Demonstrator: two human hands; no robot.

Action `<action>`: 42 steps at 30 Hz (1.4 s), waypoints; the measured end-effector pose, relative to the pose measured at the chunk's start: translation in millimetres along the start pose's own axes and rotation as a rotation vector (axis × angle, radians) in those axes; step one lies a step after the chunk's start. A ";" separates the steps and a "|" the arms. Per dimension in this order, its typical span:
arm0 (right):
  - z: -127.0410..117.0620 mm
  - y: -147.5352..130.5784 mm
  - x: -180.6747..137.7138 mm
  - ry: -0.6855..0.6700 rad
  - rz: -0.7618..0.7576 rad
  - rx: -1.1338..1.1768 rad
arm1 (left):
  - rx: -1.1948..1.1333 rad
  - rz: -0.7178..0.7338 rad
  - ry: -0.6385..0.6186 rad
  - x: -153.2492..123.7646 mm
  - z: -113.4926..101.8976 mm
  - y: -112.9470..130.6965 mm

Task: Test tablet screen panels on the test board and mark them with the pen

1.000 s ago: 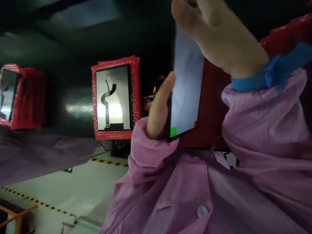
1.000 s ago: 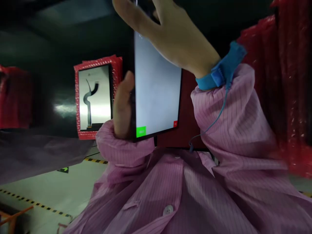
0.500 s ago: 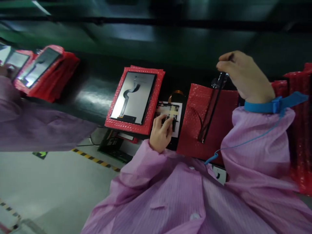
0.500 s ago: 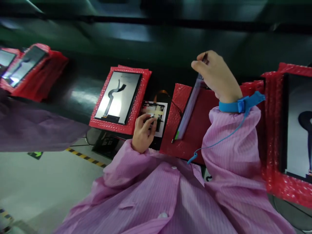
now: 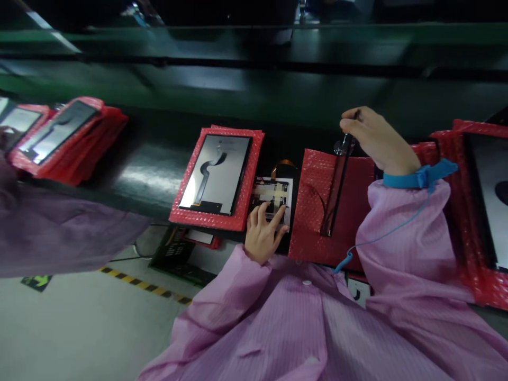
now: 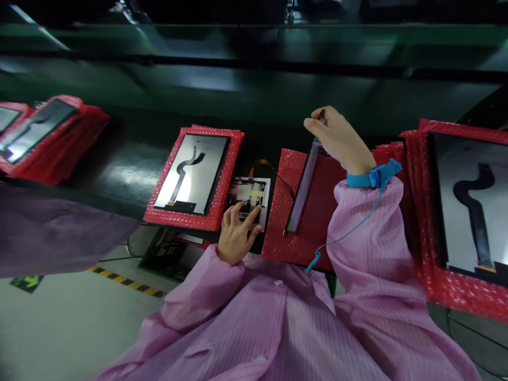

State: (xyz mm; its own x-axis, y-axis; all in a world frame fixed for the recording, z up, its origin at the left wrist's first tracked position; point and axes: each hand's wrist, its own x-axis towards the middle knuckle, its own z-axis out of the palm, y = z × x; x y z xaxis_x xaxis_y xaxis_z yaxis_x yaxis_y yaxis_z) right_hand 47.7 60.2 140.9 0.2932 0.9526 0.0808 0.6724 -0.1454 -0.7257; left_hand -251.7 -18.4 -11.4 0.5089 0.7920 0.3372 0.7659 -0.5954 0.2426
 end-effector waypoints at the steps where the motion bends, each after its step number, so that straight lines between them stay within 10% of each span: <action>1: 0.1 0.9 0.4 0.001 0.003 0.002 | 0.012 0.005 0.002 -0.3 0.7 -0.2; 11: -23.7 12.3 -23.0 0.040 0.156 -0.174 | -0.064 0.317 0.156 -7.2 -6.8 1.6; 18: -50.9 32.2 -76.1 0.085 0.136 0.112 | -0.077 0.512 -0.119 0.7 -0.7 14.1; 23: -21.0 45.2 -75.7 0.005 0.194 0.449 | -0.135 0.545 -0.141 29.7 9.2 -2.5; 35: 28.0 70.3 -64.5 0.137 0.171 -0.024 | -0.282 0.602 -0.046 50.7 -14.2 -0.2; 42: 77.5 31.6 -69.5 -0.245 -0.270 0.106 | -0.254 0.409 0.436 107.7 -29.5 3.3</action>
State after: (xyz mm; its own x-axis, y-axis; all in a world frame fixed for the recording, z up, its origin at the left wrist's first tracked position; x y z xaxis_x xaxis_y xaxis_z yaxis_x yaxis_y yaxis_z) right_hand -4.0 10.1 59.4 -0.0654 0.9903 0.1226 0.6251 0.1364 -0.7685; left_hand -205.9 60.9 52.5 0.4928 0.3985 0.7735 0.3999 -0.8932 0.2054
